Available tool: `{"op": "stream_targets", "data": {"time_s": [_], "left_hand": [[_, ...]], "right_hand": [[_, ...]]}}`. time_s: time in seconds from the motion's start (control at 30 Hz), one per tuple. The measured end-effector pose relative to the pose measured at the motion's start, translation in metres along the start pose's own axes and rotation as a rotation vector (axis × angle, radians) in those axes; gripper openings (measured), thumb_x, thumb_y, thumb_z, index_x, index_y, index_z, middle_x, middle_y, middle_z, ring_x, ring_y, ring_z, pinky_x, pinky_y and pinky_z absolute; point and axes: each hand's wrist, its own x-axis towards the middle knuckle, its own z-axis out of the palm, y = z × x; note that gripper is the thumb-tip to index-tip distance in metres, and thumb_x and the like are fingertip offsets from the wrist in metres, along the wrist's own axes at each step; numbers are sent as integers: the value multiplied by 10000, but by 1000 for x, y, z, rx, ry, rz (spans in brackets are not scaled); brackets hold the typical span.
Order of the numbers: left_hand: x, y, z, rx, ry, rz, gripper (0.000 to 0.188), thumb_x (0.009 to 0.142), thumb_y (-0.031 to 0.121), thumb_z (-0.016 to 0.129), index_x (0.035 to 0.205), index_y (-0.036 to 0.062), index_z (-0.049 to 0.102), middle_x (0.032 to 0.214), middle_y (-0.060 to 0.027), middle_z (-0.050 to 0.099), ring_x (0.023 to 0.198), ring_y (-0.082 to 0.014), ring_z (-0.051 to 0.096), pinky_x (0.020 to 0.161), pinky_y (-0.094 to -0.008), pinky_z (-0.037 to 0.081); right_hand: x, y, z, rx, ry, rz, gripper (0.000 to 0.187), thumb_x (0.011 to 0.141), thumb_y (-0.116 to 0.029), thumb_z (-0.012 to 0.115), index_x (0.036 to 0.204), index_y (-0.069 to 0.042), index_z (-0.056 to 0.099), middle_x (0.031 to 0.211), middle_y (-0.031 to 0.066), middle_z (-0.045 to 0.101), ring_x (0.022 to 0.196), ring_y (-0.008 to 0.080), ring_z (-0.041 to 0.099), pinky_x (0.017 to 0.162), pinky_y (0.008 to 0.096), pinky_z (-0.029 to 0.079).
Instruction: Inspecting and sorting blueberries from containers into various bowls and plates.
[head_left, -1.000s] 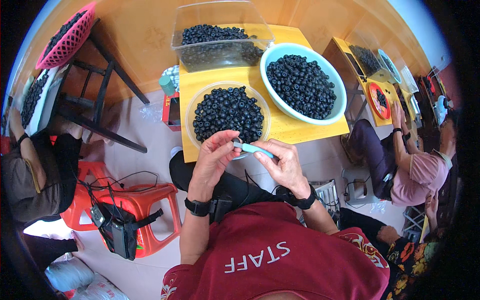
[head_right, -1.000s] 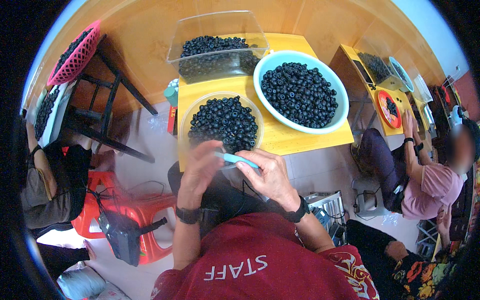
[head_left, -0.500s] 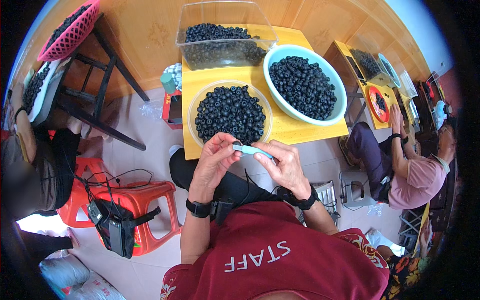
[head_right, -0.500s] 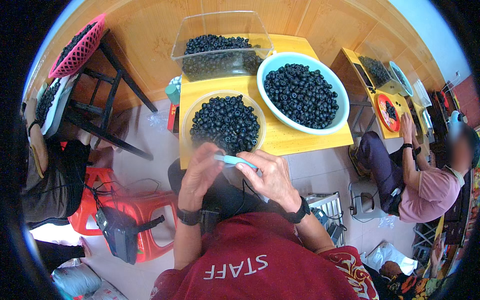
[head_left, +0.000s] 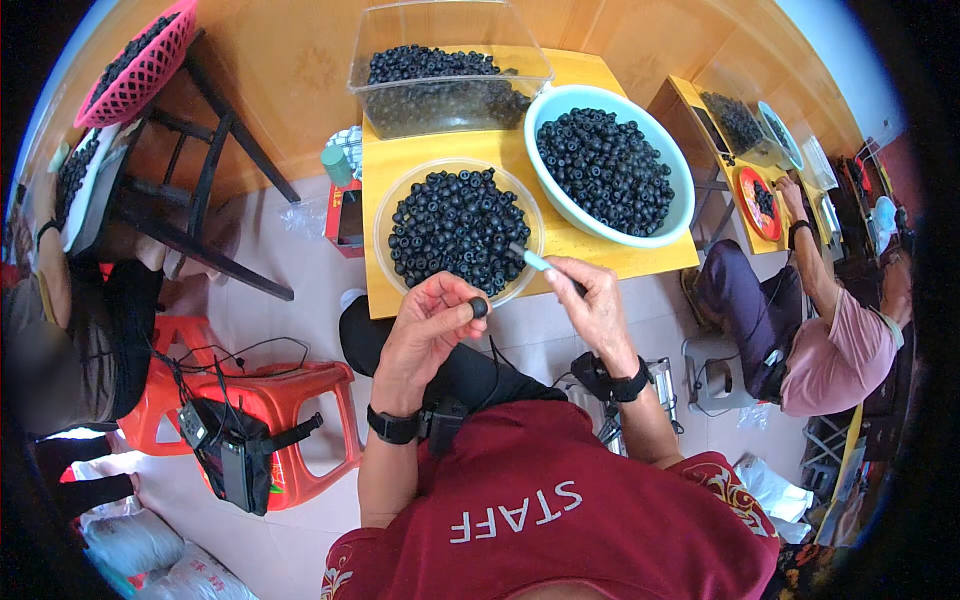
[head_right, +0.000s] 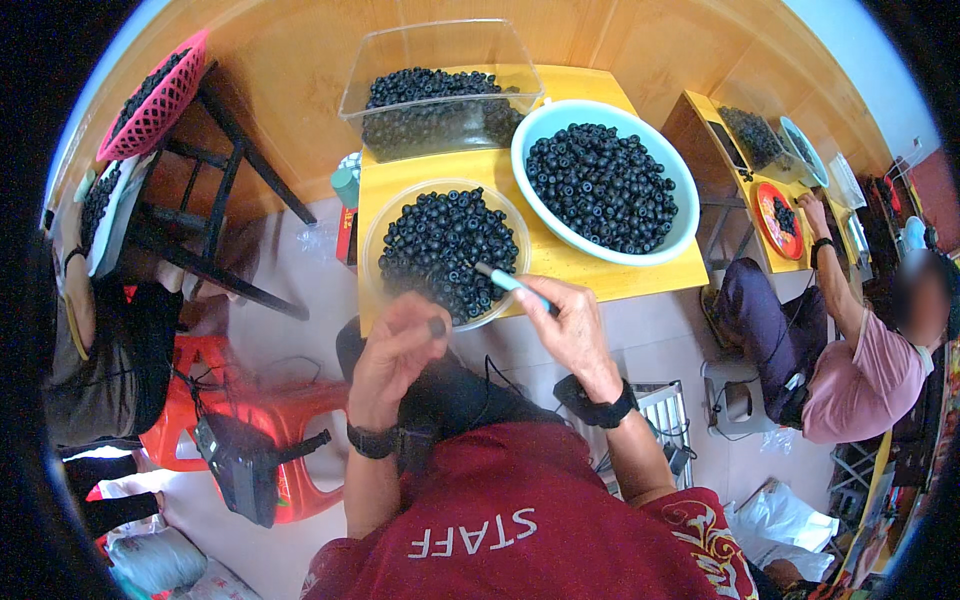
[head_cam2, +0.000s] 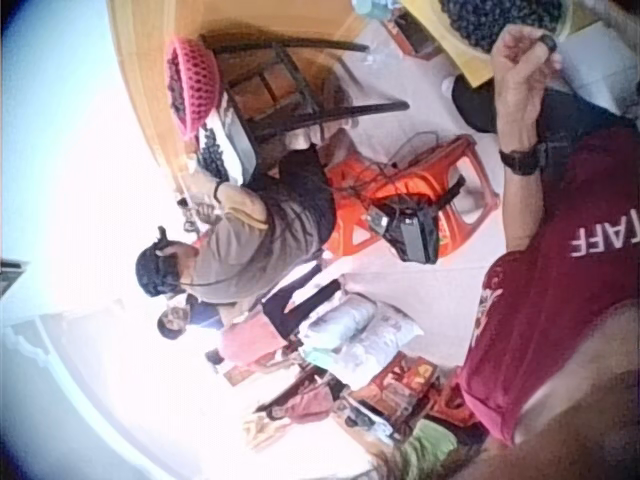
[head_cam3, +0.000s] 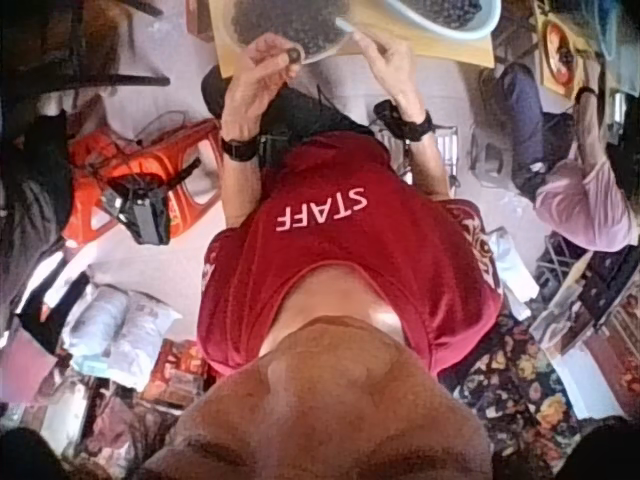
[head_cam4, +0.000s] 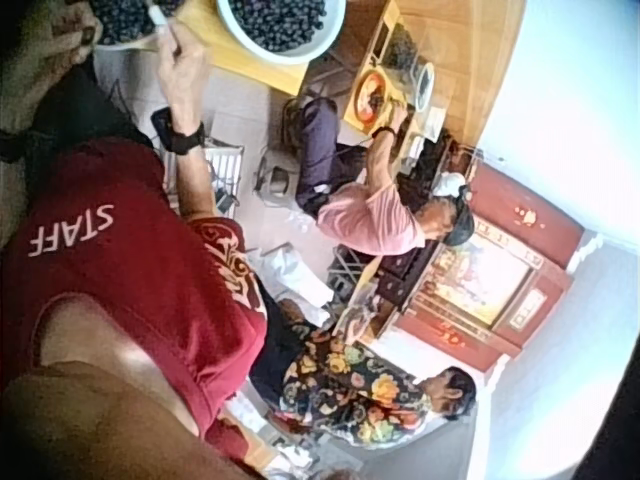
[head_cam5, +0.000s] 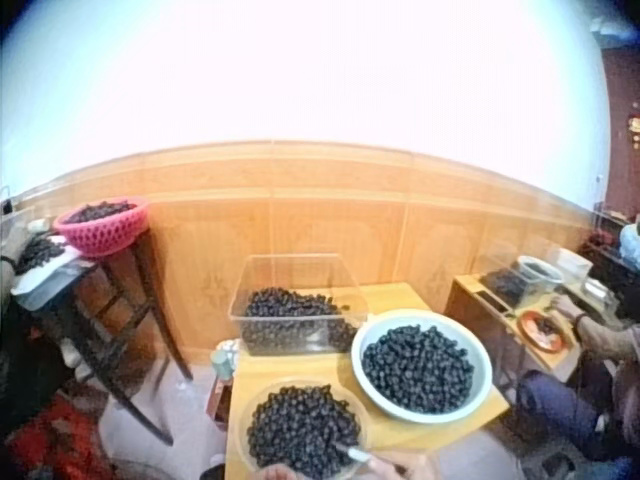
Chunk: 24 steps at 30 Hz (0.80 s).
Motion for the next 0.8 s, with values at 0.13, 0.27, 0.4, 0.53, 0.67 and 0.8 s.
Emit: {"op": "stream_targets", "data": {"time_s": [0.13,0.27,0.4,0.53,0.67,0.8], "left_hand": [[3,-5,-3,-20,82,-13,141,791,4,619,926,20,579,868,-102,627,736,-145,621,667,-253,533],[5,-7,-3,25,124,-63,172,776,-15,624,928,29,555,869,-84,626,738,-140,622,672,-254,537],[3,-7,4,78,128,-100,237,757,-30,628,938,45,494,887,-76,626,726,-136,614,671,-252,532],[1,-7,-2,73,56,-132,275,737,-35,633,953,48,483,892,-91,626,731,-138,617,643,-243,528],[1,-12,-13,47,-22,-179,265,740,-42,625,946,49,485,878,-84,622,734,-136,617,636,-240,530],[0,-14,-8,-14,-9,-165,258,743,-54,617,941,56,494,907,-82,606,711,-138,617,635,-233,533]], "right_hand": [[-4,-27,2,224,-109,37,246,774,-145,676,973,-4,639,810,65,651,710,91,575,628,247,465],[-5,-39,9,370,-178,-7,263,736,-87,699,979,-11,633,819,36,614,675,76,545,605,219,444],[-4,-39,20,466,-272,13,174,743,-77,690,902,-25,641,736,7,555,598,61,504,519,213,395],[-7,-42,17,765,-437,249,153,781,-67,669,912,2,627,782,25,587,722,102,589,676,234,465],[-9,-40,19,949,-426,251,58,819,-54,613,836,1,609,742,62,643,656,98,587,617,219,447],[-10,-38,17,873,-473,245,115,792,-59,647,875,13,612,822,53,624,772,111,599,704,229,458]]}}
